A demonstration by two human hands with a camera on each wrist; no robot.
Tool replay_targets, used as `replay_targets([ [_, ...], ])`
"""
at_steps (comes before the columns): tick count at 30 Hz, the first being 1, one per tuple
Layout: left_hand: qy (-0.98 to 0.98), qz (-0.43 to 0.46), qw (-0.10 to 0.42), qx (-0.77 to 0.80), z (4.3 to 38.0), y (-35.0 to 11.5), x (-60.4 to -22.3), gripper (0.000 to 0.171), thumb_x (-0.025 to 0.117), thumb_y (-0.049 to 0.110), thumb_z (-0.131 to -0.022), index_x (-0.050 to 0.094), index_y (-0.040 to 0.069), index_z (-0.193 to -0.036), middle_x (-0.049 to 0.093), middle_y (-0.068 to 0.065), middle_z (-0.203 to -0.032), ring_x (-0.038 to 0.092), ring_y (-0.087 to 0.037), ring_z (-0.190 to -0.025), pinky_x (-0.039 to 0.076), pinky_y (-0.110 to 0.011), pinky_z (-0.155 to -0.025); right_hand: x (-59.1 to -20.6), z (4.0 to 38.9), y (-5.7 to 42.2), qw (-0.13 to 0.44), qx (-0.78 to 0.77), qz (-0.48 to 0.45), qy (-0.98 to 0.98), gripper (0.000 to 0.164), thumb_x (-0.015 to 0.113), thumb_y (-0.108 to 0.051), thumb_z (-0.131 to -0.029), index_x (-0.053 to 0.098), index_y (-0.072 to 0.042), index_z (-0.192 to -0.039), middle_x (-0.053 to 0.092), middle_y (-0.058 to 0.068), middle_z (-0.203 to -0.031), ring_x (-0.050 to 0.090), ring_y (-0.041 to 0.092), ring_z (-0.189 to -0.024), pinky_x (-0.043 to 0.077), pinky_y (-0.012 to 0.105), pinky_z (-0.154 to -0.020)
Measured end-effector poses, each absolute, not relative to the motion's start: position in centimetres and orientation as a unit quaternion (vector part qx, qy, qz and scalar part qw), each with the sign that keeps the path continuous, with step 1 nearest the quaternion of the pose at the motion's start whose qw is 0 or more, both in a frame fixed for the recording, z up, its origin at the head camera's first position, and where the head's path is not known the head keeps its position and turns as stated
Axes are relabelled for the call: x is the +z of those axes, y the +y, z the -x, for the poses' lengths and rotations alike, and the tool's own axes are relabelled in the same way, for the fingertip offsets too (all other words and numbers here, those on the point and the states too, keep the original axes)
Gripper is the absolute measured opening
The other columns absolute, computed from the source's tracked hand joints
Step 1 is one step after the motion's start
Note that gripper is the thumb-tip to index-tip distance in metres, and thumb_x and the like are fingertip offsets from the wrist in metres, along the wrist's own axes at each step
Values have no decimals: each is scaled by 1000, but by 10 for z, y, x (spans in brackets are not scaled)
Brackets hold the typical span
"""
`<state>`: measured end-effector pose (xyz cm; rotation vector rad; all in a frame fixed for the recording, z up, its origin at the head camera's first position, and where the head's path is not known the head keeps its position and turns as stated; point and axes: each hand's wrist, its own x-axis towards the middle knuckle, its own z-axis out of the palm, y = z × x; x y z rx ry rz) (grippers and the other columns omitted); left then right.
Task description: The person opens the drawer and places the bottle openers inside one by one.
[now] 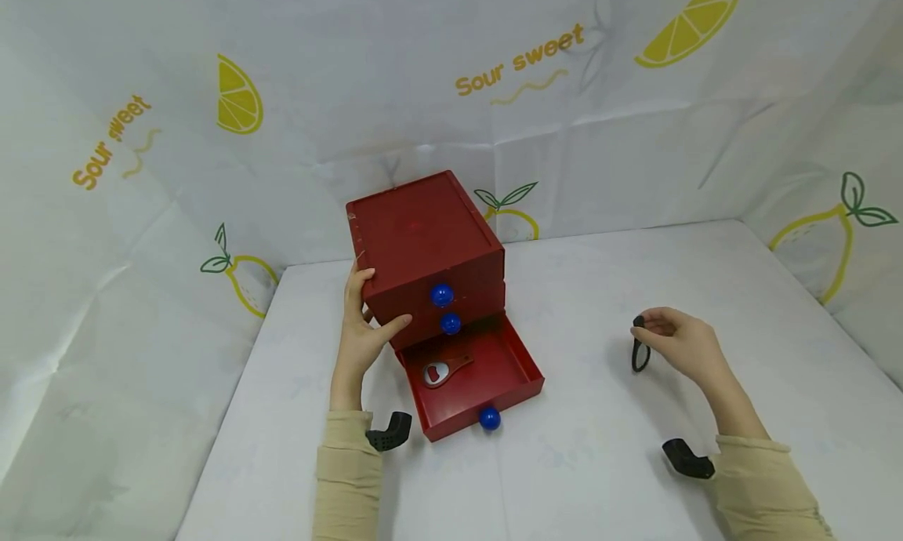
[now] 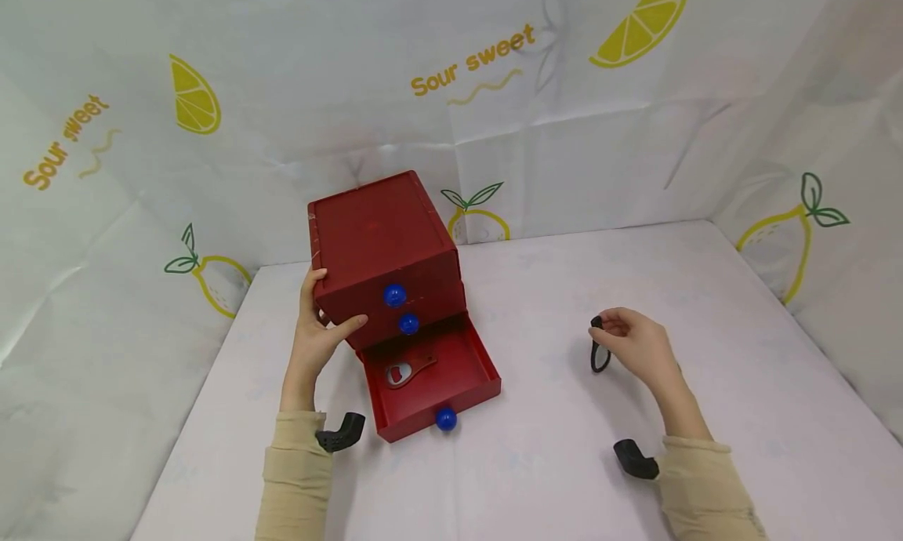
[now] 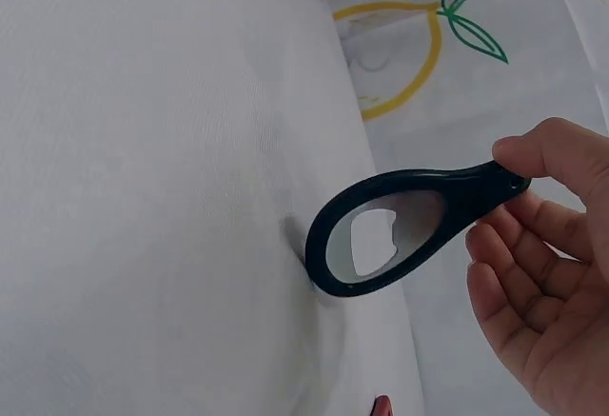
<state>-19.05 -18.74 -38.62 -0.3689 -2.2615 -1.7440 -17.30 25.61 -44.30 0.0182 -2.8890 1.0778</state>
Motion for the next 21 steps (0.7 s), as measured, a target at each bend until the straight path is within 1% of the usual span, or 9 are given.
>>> replay_targets([
  [1,-778,127,131,-601,191,-187,-386,74,72,-1,-75,31,10,-135,8,-3,-157,26,-28,-137,30,-59,-103,-442,173,255,34,355,-8,-934,44,59,-36,-90,59,0,-114,66,21,-104,54,-4,-81,45,18,-65],
  [3,-777,128,131,-602,191,-187,-386,74,72,-1,-75,31,9,-135,8,-3,-157,26,-28,-137,30,-59,-103,-440,172,252,44,367,-13,-929,42,60,-35,-90,59,-1,-115,66,21,-104,45,-17,-77,44,14,-63],
  [5,-777,129,131,-602,191,-187,-386,74,72,-2,-75,31,9,-135,8,-3,-157,27,-29,-137,30,-59,-103,-439,171,249,54,379,-18,-924,41,61,-33,-89,58,-3,-118,65,21,-105,41,-24,-76,44,13,-63],
  [7,-777,129,131,-602,191,-187,-386,74,72,-2,-75,31,9,-135,8,-3,-157,27,-29,-137,30,-59,-103,-438,171,246,66,387,-21,-919,40,61,-32,-89,58,-6,-119,66,18,-104,42,-26,-76,44,12,-63],
  [9,-778,129,132,-601,191,-187,-387,74,72,-1,-75,30,10,-135,8,-3,-158,27,-29,-137,30,-59,-104,-437,170,243,75,396,-20,-915,39,62,-32,-89,58,-9,-120,67,11,-101,44,-26,-77,44,12,-63],
  [13,-779,131,134,-598,191,-187,-386,74,72,-1,-75,30,10,-135,8,-4,-157,27,-30,-136,30,-61,-103,-436,168,236,84,433,-22,-897,34,63,-32,-88,59,-11,-115,62,-16,-93,52,-20,-76,46,13,-63],
  [15,-780,131,135,-597,190,-187,-386,74,72,-2,-75,30,10,-135,8,-5,-157,27,-30,-136,30,-61,-103,-436,167,231,85,459,-27,-884,33,65,-30,-87,59,-11,-113,58,-26,-88,55,-15,-75,46,14,-62],
  [18,-781,130,135,-596,189,-186,-385,73,72,-2,-76,30,10,-135,8,-5,-157,27,-30,-136,30,-60,-103,-435,165,224,88,512,-39,-853,29,66,-24,-86,60,-11,-111,59,-28,-86,59,-9,-76,47,14,-64],
  [21,-783,126,134,-595,189,-186,-385,73,72,-1,-76,30,10,-136,8,-4,-157,27,-29,-136,31,-60,-103,-434,164,216,80,575,-52,-812,29,66,-17,-86,59,-5,-112,64,-23,-87,63,-4,-79,49,12,-70],
])
